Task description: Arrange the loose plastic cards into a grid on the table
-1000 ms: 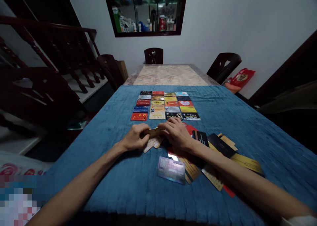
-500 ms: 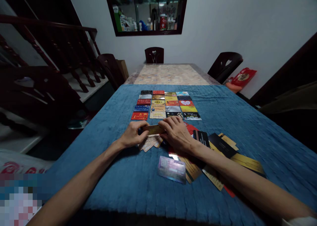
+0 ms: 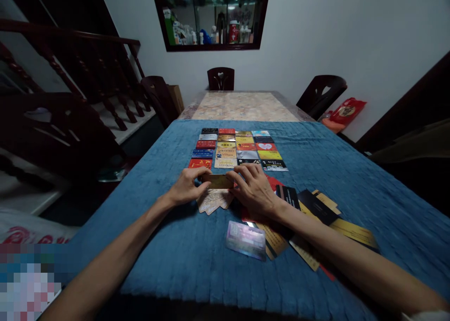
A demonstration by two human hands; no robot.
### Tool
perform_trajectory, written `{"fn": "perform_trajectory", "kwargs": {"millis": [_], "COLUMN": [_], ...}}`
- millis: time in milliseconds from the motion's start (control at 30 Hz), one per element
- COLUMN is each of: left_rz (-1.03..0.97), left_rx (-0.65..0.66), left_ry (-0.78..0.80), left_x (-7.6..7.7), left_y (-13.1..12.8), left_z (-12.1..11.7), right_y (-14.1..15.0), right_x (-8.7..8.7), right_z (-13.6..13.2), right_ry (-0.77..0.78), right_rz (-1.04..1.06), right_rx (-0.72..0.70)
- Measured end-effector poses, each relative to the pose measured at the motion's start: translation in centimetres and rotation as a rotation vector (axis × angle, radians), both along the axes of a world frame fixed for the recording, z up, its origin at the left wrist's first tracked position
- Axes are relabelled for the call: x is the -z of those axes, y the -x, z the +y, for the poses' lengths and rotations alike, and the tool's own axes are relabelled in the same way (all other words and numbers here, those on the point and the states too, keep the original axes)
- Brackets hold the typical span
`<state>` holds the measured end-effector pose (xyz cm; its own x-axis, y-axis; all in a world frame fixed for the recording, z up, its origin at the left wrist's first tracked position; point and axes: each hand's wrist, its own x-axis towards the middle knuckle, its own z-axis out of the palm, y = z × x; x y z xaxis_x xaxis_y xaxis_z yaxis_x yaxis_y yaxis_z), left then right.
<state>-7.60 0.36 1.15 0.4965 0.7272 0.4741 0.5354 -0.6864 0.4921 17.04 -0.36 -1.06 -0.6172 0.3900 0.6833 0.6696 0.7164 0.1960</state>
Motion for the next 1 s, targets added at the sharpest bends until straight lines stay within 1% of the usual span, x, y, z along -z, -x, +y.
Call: {"fn": "perform_trajectory", "kwargs": {"millis": [200, 367, 600, 800, 1000], "left_rz": [0.002, 0.031, 0.181, 0.229, 0.323], "left_rx": [-0.047, -0.059, -0.102, -0.116, -0.15], "left_ry": [-0.056, -0.106, -0.068, -0.018, 0.08], "left_x": [-0.1, -0.9, -2.1, -1.7, -0.9], "left_y": [0.5, 1.3, 3.3, 4.9, 5.7], "left_z": [0.3, 0.4, 0.8, 1.6, 2.1], "right_y": [0.2, 1.0, 3.1, 5.2, 6.6], "right_x": [-0.3, -1.0, -1.5, -1.2, -0.4], "right_z": [0.5, 1.5, 2.9, 3.9, 4.5], "right_ry": [0.083, 0.095, 0.235, 0.357, 0.495], "right_rz": [0.011, 0.016, -0.017, -0.048, -0.07], "right_rx": [0.016, 0.021, -0.006, -0.029, -0.003]}}
